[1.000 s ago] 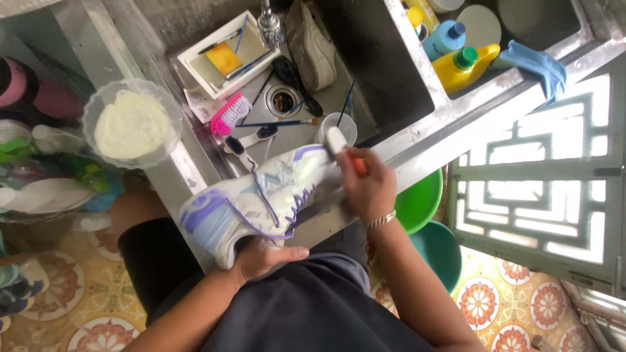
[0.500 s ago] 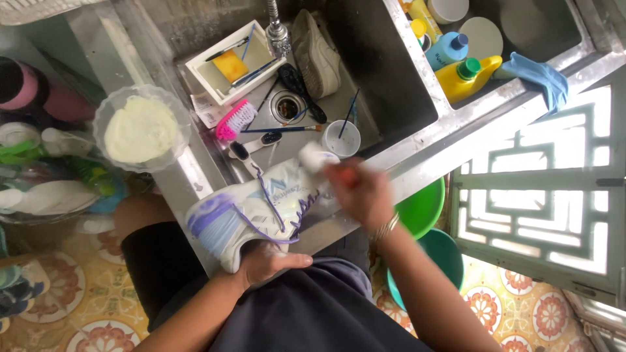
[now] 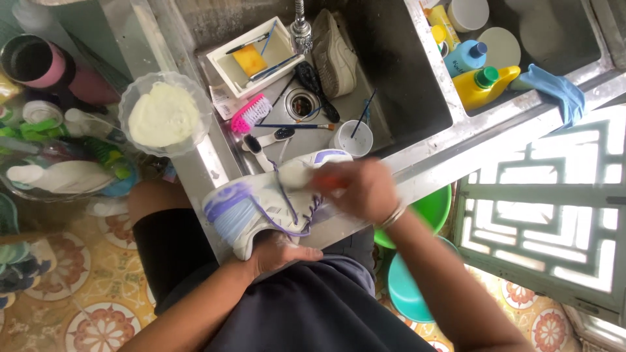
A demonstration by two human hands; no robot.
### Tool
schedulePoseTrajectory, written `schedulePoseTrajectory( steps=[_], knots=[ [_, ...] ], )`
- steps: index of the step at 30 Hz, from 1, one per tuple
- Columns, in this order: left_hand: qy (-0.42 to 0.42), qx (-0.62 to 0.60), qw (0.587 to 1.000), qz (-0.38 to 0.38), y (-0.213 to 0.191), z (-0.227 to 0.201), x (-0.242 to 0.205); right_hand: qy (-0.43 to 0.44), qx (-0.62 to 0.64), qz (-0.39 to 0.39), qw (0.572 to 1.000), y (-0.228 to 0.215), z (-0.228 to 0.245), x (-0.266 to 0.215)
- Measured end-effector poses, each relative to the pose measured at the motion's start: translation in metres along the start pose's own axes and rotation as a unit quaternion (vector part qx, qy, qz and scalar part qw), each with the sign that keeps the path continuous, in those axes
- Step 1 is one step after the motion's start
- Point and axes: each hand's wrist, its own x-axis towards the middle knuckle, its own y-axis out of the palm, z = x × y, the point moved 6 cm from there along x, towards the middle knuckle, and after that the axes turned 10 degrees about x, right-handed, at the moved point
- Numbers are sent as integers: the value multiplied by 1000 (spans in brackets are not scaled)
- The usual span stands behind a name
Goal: Scrubbing and cleaning a white and purple sneaker with a sponge, brush, and soap at a utility sink.
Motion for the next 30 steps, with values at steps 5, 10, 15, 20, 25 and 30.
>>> schedulePoseTrajectory(
  steps=[5, 10, 15, 20, 25, 30],
  knots=[
    [13, 27, 1000, 8, 3, 10, 6, -2, -34, -5, 999, -18, -25, 10],
    [53, 32, 998, 23, 4, 2, 2, -22, 18, 55, 998, -1, -14, 7],
    [86, 77, 993, 7, 4, 6, 8, 23, -6, 104, 994, 8, -2, 6],
    [51, 11, 999, 10, -3, -16, -2, 11, -24, 36, 999, -18, -26, 6],
    [80, 57, 995, 27, 7, 7, 9, -38, 19, 82, 996, 10, 3, 1],
    [47, 42, 998, 21, -1, -6, 6, 52, -52, -46, 996, -16, -6, 16]
  ],
)
